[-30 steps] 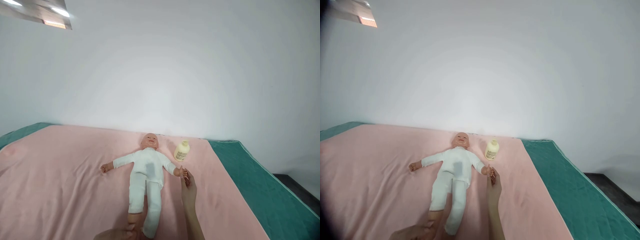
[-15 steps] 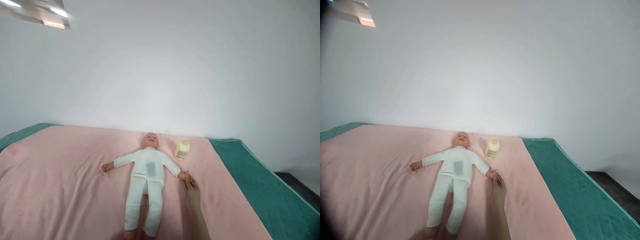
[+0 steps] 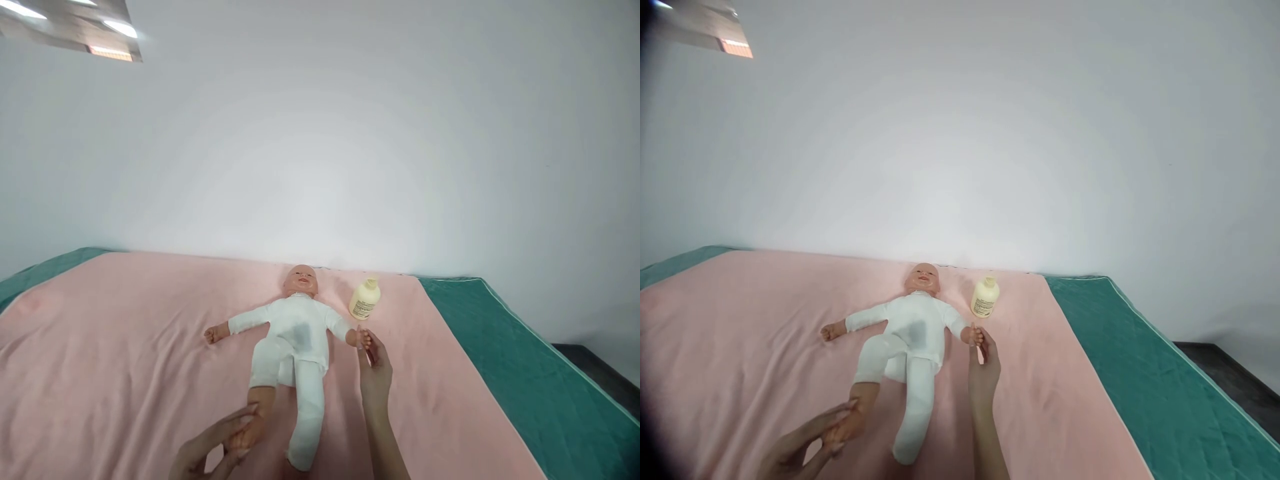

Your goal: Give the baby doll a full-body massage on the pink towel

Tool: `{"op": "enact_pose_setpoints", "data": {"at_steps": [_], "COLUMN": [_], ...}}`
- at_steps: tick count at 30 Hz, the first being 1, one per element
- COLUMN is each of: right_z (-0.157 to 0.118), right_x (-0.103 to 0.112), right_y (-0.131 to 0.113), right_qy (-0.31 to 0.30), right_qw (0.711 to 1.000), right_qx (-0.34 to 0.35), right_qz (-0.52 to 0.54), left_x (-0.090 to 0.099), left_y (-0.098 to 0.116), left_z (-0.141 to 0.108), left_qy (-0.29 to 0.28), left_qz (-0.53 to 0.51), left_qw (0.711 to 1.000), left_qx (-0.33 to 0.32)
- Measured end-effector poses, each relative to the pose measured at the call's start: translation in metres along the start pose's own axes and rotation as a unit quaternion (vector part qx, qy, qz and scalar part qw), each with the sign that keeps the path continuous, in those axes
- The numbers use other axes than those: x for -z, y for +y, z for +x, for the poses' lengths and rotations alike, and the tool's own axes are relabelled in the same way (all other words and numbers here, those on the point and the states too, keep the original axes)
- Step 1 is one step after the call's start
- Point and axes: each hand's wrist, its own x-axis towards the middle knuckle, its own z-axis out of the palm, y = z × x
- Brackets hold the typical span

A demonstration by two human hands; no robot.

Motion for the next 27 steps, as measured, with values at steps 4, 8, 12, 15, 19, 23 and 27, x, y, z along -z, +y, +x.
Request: {"op": "enact_pose_setpoints", "data": {"at_steps": [4,8,12,15,19,23,27], "right_z": [-0.016,-0.034,-0.043,-0.043,-0.042,-0.04,-0.031], "right_x": [-0.022,-0.043,-0.054,-0.056,-0.053,-0.046,-0.034], "right_y": [-0.008,-0.001,0.01,0.013,0.011,0.011,0.005], "right_qy": [-0.066,-0.153,-0.206,-0.21,-0.214,-0.199,-0.15], "right_qw": [0.994,0.962,0.892,0.875,0.877,0.913,0.964], "right_qx": [0.078,0.206,0.354,0.378,0.372,0.309,0.182], "right_qz": [-0.031,-0.095,-0.19,-0.217,-0.215,-0.178,-0.124], "left_x": [-0.01,-0.023,-0.031,-0.035,-0.037,-0.034,-0.026], "left_y": [0.004,0.007,0.008,0.006,0.004,0.008,0.011], "left_z": [0.026,0.049,0.067,0.075,0.074,0.06,0.04], "left_qy": [0.048,0.066,0.054,0.038,0.036,0.032,0.001], "left_qz": [-0.032,-0.081,-0.102,-0.12,-0.121,-0.106,-0.067], "left_qw": [0.998,0.993,0.991,0.99,0.99,0.993,0.997], "left_qx": [0.031,0.061,0.061,0.064,0.064,0.048,0.031]}}
